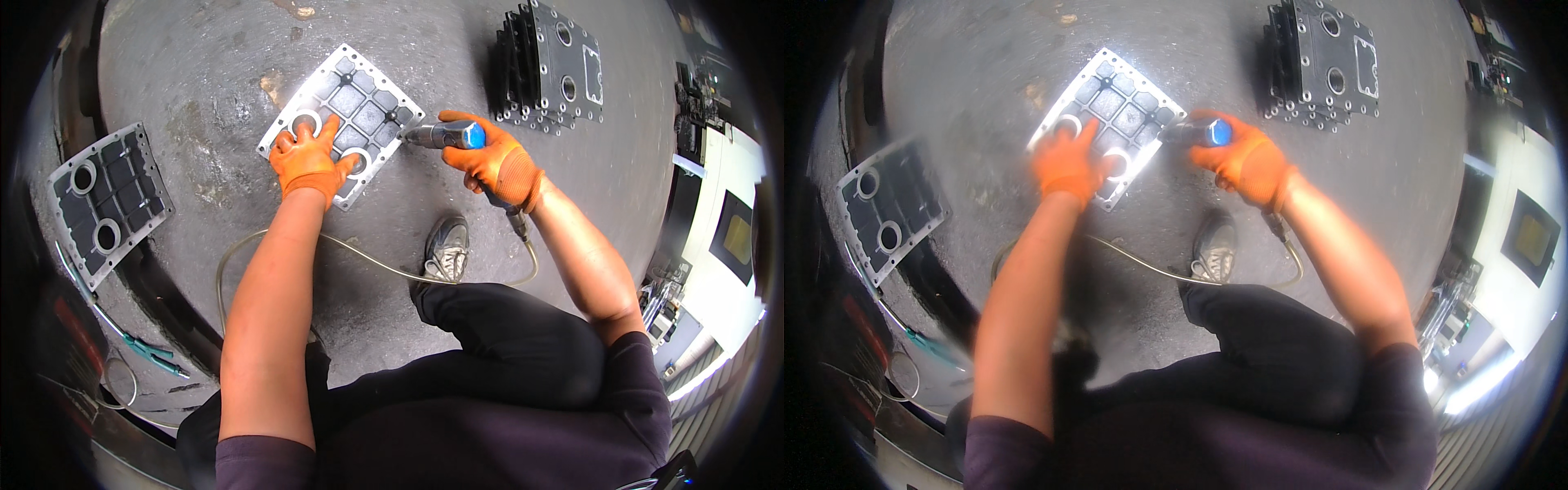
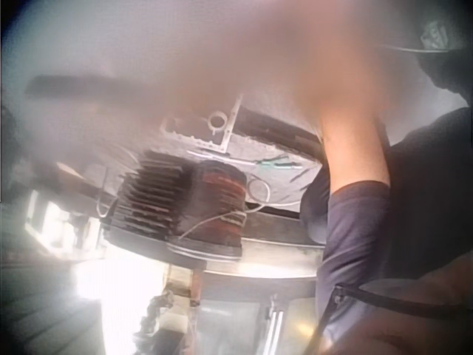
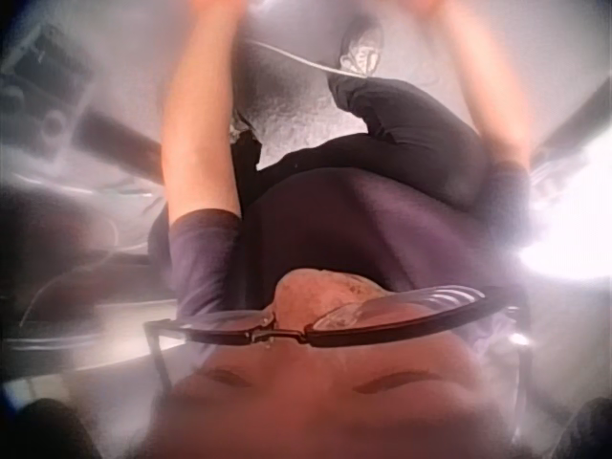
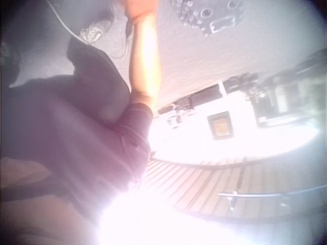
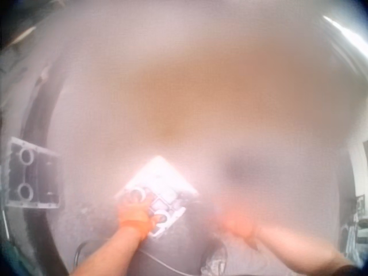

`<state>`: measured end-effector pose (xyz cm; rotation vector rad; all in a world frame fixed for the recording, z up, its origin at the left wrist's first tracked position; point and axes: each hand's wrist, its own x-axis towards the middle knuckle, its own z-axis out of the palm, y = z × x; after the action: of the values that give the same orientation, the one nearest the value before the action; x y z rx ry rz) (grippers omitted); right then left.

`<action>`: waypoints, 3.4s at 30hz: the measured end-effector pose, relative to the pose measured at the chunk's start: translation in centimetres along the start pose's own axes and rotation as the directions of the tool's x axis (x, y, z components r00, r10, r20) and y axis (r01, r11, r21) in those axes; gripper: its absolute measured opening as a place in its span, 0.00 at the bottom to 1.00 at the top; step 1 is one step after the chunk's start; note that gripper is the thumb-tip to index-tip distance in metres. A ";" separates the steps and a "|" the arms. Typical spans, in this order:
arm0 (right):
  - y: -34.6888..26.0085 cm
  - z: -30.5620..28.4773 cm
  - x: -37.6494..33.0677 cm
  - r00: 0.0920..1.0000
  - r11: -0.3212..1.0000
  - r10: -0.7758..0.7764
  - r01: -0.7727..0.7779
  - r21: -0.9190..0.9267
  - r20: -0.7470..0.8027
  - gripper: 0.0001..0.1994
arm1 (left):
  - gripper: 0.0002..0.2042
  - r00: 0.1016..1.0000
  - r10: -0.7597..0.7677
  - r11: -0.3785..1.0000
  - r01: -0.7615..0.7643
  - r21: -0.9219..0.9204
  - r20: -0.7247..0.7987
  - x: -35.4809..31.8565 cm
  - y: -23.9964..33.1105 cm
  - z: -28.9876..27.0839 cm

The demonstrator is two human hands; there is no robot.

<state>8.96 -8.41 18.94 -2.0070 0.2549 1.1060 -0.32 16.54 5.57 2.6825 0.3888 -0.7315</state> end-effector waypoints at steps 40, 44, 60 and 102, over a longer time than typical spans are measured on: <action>0.4 3.2 -1.5 0.995 0.993 0.009 0.003 -0.117 0.097 0.31 | 0.37 0.997 -0.005 0.994 -0.003 -0.112 -0.075 -0.3 -0.2 0.9; -0.3 3.7 -1.3 0.991 0.978 0.018 0.009 -0.207 0.131 0.33 | 0.37 0.997 0.013 0.995 -0.021 -0.101 -0.081 -0.1 -0.7 1.4; 1.0 6.7 -3.2 0.978 0.950 -0.015 0.079 -0.303 0.208 0.33 | 0.38 0.991 0.036 0.999 -0.040 -0.029 -0.128 -0.6 -0.8 1.2; 0.5 10.3 -3.8 0.844 0.663 -0.098 0.450 -0.598 0.527 0.33 | 0.37 0.991 0.055 0.997 -0.060 -0.038 -0.123 -0.2 -1.5 0.9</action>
<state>0.11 -1.87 18.71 -2.2150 -0.8496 1.5725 -1.38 17.52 4.53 2.6946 0.3507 -0.5386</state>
